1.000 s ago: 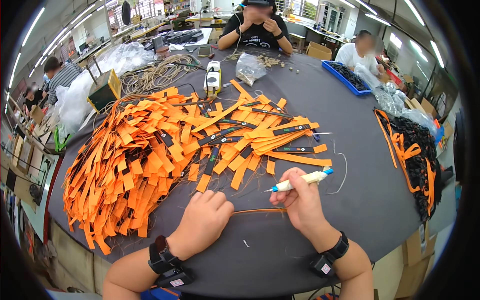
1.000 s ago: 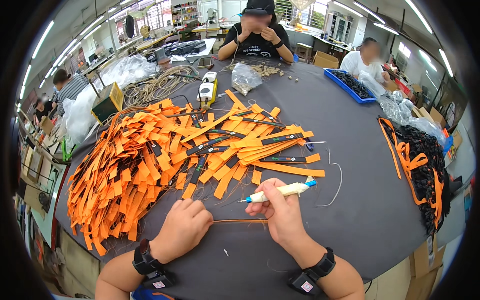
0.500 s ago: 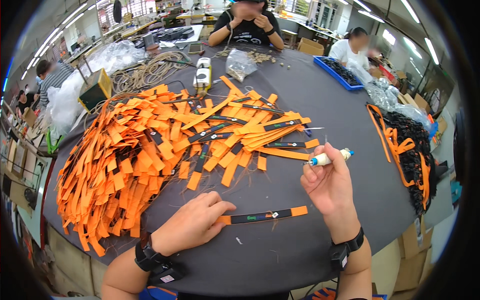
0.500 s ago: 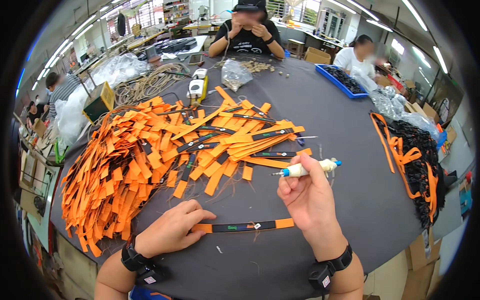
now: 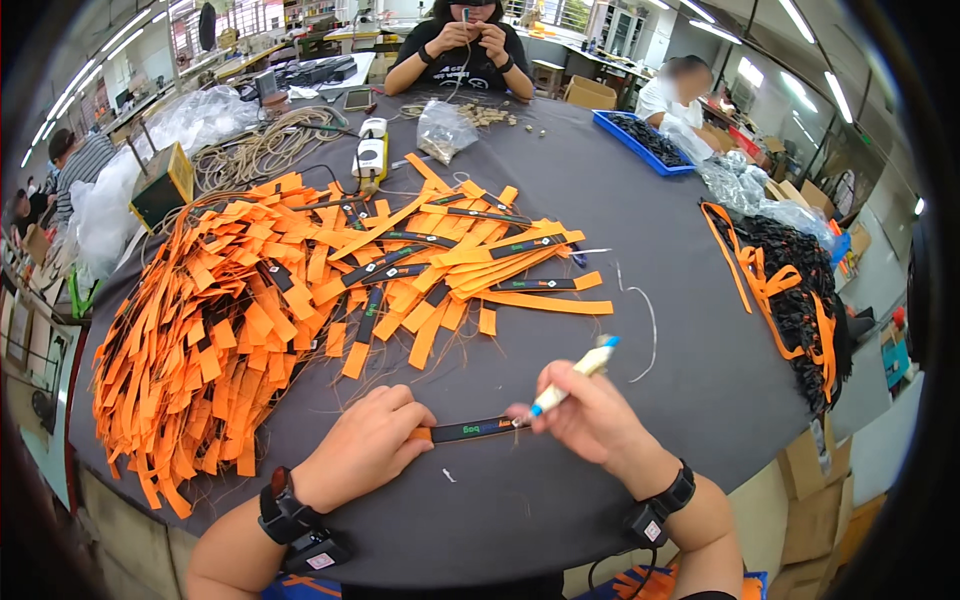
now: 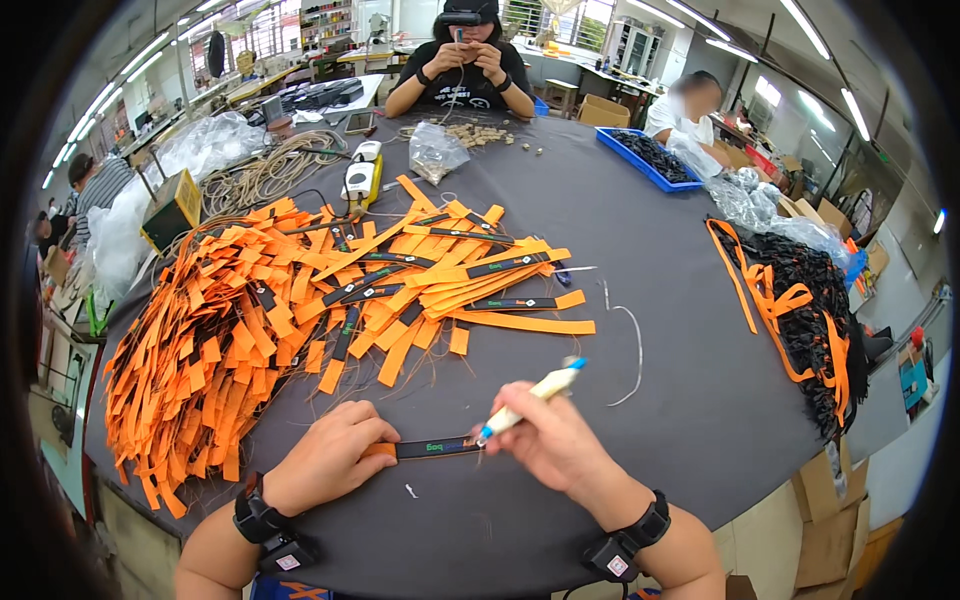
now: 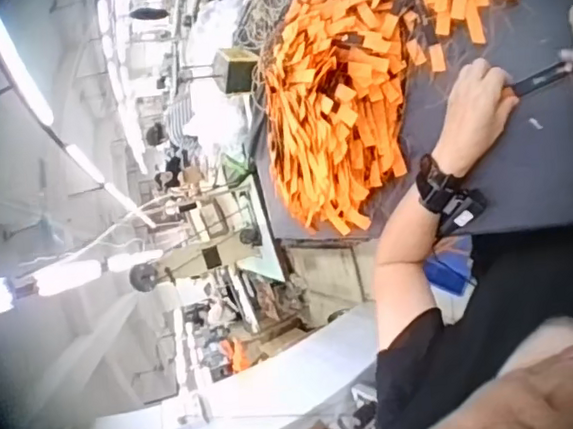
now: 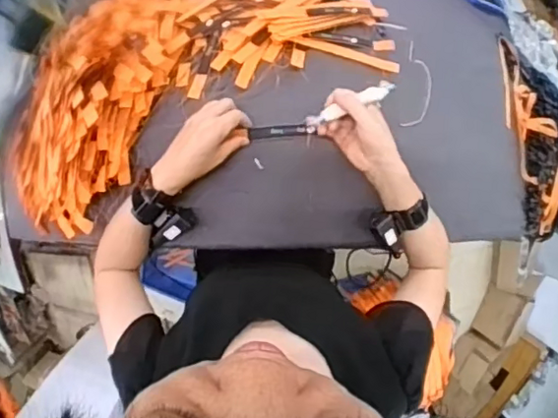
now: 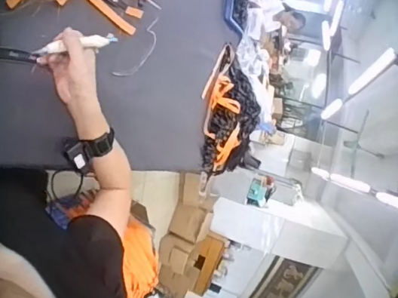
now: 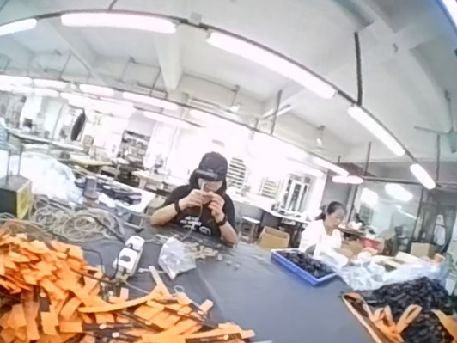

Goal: The person uses a handheld tool to apply adhesive or seal the ends of orange fabric strips. They handle the strips one by one, applying the tool to the ends and placing the finished items into a blue bin. The task is performed at a workbench in a factory setting.

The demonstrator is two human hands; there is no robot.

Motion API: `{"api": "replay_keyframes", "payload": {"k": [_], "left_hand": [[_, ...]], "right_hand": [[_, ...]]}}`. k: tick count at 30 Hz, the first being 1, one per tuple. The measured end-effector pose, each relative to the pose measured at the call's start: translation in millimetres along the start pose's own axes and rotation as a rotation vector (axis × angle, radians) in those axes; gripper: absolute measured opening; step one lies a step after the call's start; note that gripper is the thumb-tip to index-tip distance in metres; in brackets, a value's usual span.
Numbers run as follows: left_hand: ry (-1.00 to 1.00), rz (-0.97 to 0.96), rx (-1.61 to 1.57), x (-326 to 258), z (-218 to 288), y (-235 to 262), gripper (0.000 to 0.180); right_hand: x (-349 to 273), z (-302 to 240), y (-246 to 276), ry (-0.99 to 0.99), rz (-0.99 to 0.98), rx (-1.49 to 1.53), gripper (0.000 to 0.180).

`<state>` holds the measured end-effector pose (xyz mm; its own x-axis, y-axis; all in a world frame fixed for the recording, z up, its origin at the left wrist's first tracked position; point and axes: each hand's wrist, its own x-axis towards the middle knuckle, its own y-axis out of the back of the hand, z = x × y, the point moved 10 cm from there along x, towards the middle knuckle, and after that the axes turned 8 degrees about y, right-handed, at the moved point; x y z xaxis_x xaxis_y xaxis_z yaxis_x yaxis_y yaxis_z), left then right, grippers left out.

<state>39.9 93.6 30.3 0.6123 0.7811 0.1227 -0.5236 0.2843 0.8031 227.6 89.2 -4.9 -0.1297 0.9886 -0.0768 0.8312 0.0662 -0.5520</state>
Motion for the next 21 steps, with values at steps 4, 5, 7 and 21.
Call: {"api": "replay_keyframes", "payload": {"k": [4, 5, 7, 21], "left_hand": [[0.009, 0.010, -0.043, -0.2, -4.2, 1.7, 0.017], [0.004, 0.005, -0.054, -0.7, -6.0, -0.1, 0.016], [0.010, 0.001, -0.066, -0.8, -9.5, -0.2, 0.015], [-0.055, 0.015, -0.006, -3.6, 0.9, 3.2, 0.008]], "right_hand": [[5.2, -57.9, 6.1, 0.472, 0.174, -0.304, 0.012], [3.1, -63.3, -4.7, 0.490, 0.140, -0.322, 0.013], [9.3, -42.3, -27.8, 0.353, 0.031, -0.245, 0.014], [19.6, 40.5, -49.7, 0.141, -0.187, -0.471, 0.014]]}}
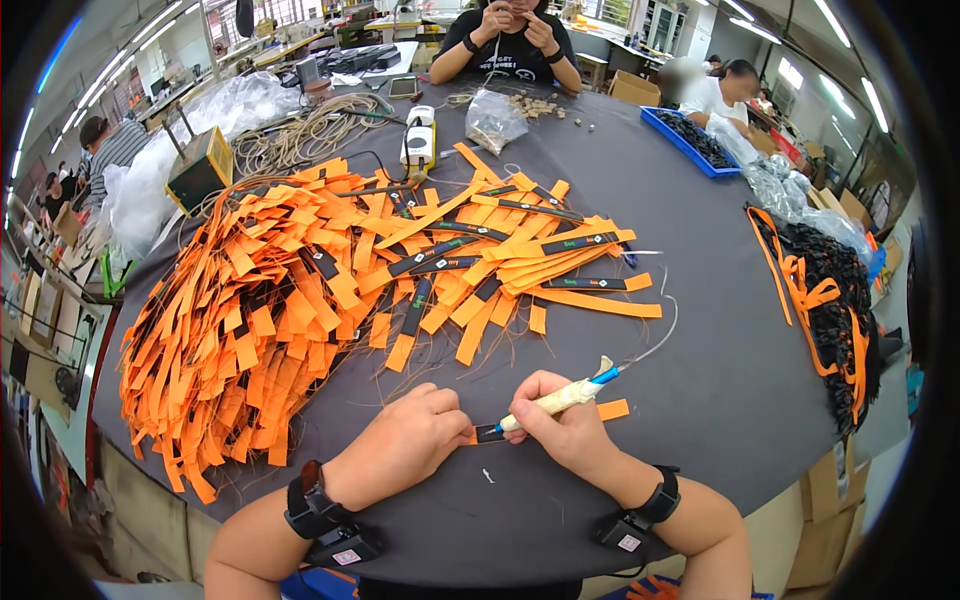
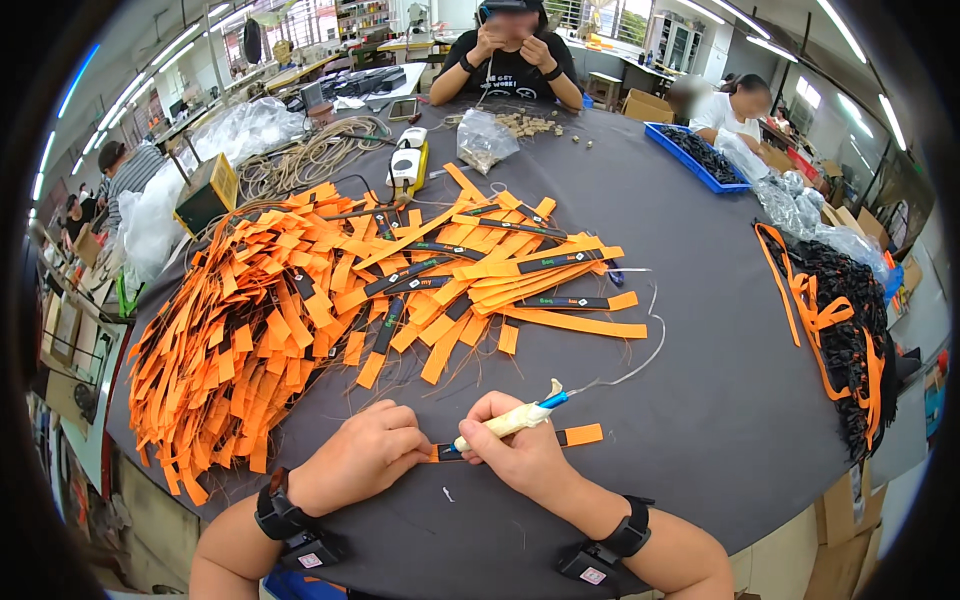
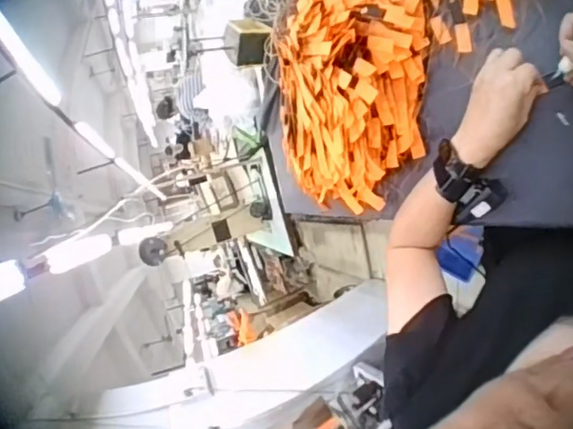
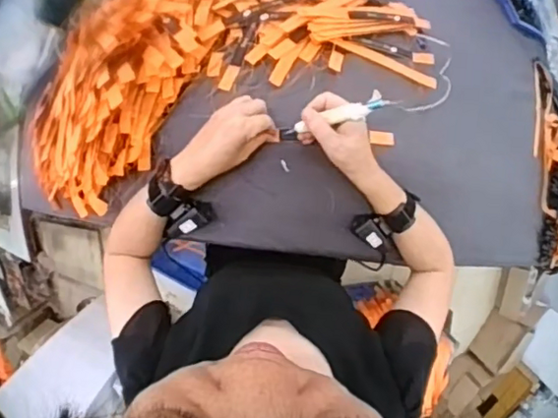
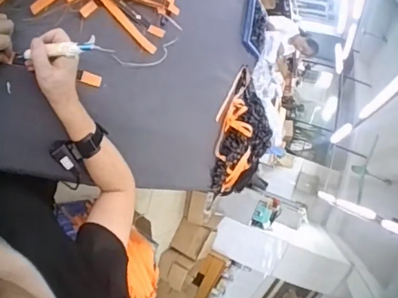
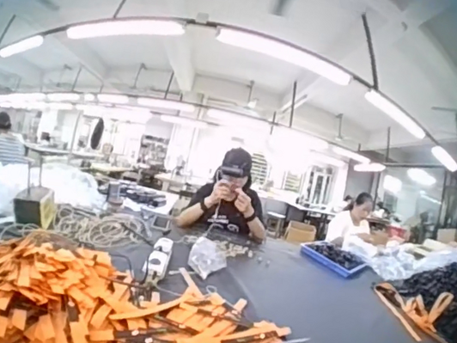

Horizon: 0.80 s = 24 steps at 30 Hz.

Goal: The person uses a handheld tool to apply adhesive or seal the ends of orange fabric strips. They handle the strips one by one, applying the tool to the ends and placing the finished items into a blue bin. The task is performed at a workbench in a factory setting.

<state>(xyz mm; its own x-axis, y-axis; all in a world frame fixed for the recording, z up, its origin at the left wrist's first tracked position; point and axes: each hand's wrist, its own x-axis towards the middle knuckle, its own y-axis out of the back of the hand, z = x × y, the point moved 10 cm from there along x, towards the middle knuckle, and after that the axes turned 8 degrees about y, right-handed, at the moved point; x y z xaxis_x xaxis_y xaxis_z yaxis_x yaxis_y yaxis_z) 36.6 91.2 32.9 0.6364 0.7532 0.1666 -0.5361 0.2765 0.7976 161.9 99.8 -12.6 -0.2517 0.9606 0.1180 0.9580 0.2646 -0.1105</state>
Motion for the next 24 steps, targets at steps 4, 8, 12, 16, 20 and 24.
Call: {"api": "replay_keyframes", "payload": {"k": [4, 8, 12, 16, 20, 24], "left_hand": [[0.033, -0.033, -0.110, -1.0, -4.9, -2.3, 0.008], [0.070, -0.020, -0.204, 0.4, -8.4, 0.7, 0.008], [0.119, -0.033, -0.237, 2.1, -12.7, 1.6, 0.005], [0.135, -0.040, -0.264, 2.2, -15.5, 1.0, 0.005], [0.118, -0.035, -0.264, 1.5, -17.0, -0.3, 0.007], [0.104, -0.018, -0.273, 1.8, -16.8, 0.6, 0.006]], "right_hand": [[-0.6, -1.2, -3.1, 0.014, -0.027, -0.041, 0.014], [-0.4, -1.2, -3.1, 0.017, -0.034, -0.079, 0.014], [-0.3, -0.1, -3.4, 0.021, -0.044, -0.124, 0.014], [0.0, 1.6, -4.0, 0.024, -0.050, -0.142, 0.013], [-0.4, 1.7, -3.1, 0.016, -0.044, -0.161, 0.013], [-0.5, 1.1, -3.8, 0.012, -0.038, -0.153, 0.013]]}}
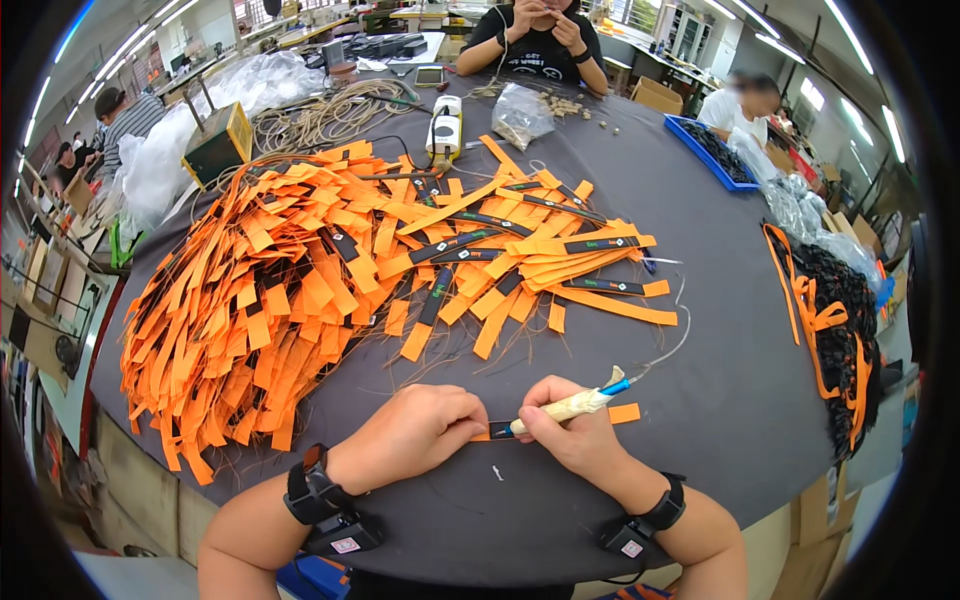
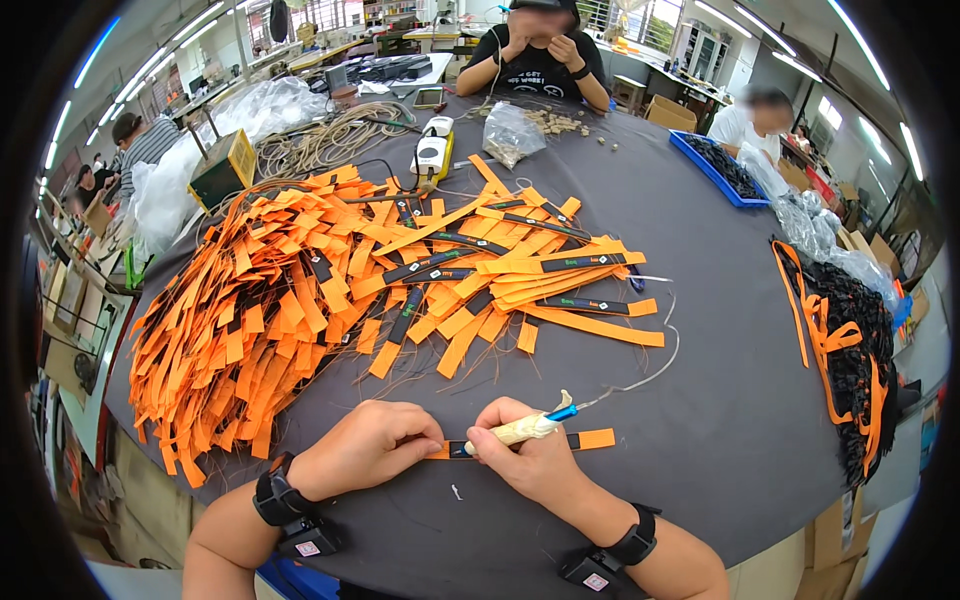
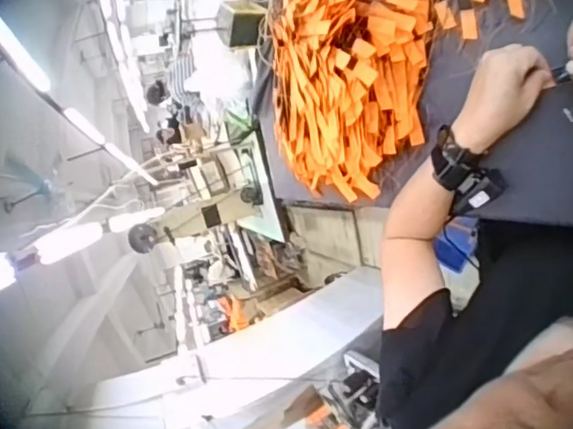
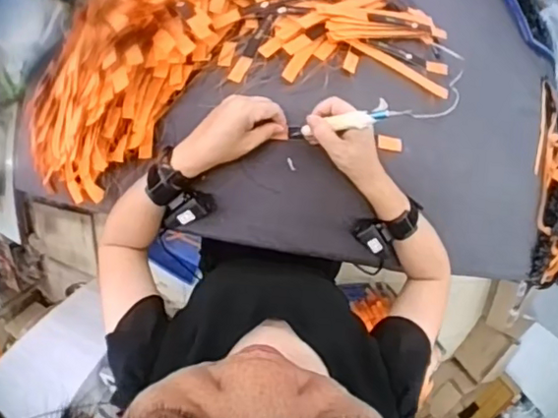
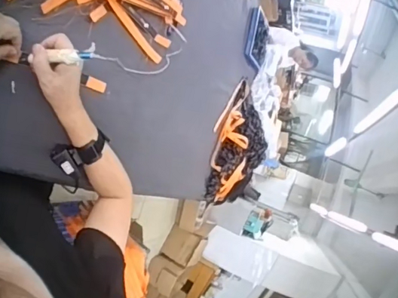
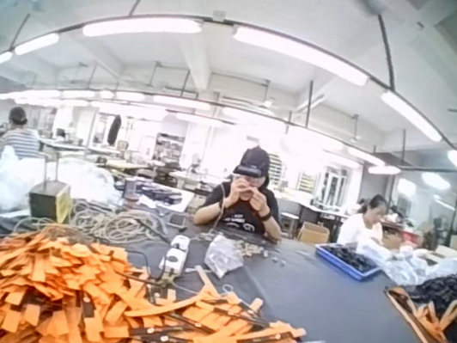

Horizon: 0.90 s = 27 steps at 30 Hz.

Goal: The person uses a handheld tool to apply adhesive or seal the ends of orange fabric strips. They handle the strips one by one, applying the tool to the ends and placing the finished items into a blue bin. The task is performed at a workbench in a factory setting.

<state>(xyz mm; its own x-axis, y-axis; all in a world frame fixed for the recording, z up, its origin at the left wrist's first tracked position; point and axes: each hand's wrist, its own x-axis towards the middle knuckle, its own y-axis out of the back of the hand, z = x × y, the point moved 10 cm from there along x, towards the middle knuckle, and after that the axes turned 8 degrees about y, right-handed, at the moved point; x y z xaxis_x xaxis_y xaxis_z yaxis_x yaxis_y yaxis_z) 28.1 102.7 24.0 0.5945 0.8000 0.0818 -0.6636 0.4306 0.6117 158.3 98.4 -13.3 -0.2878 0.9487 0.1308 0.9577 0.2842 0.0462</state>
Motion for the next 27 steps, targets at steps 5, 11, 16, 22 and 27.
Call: {"api": "replay_keyframes", "payload": {"k": [5, 11, 16, 22, 27], "left_hand": [[0.019, -0.011, 0.004, -0.2, -3.0, -0.8, 0.005], [0.032, -0.011, -0.004, -0.2, -4.7, -0.7, 0.005], [0.042, -0.015, -0.013, -0.2, -6.7, -1.2, 0.006], [0.052, -0.018, -0.020, 0.1, -7.3, -1.1, 0.007], [0.062, -0.026, -0.035, 0.8, -10.0, -1.9, 0.007]], "right_hand": [[0.0, 0.8, -0.3, -0.002, 0.003, -0.004, 0.012], [0.0, 0.0, -0.1, 0.006, 0.001, -0.040, 0.012], [0.6, -0.4, -0.6, 0.002, -0.003, -0.048, 0.012], [0.0, -0.2, 0.3, 0.008, 0.002, -0.058, 0.012], [0.2, -0.4, 0.2, -0.003, 0.006, -0.048, 0.012]]}}
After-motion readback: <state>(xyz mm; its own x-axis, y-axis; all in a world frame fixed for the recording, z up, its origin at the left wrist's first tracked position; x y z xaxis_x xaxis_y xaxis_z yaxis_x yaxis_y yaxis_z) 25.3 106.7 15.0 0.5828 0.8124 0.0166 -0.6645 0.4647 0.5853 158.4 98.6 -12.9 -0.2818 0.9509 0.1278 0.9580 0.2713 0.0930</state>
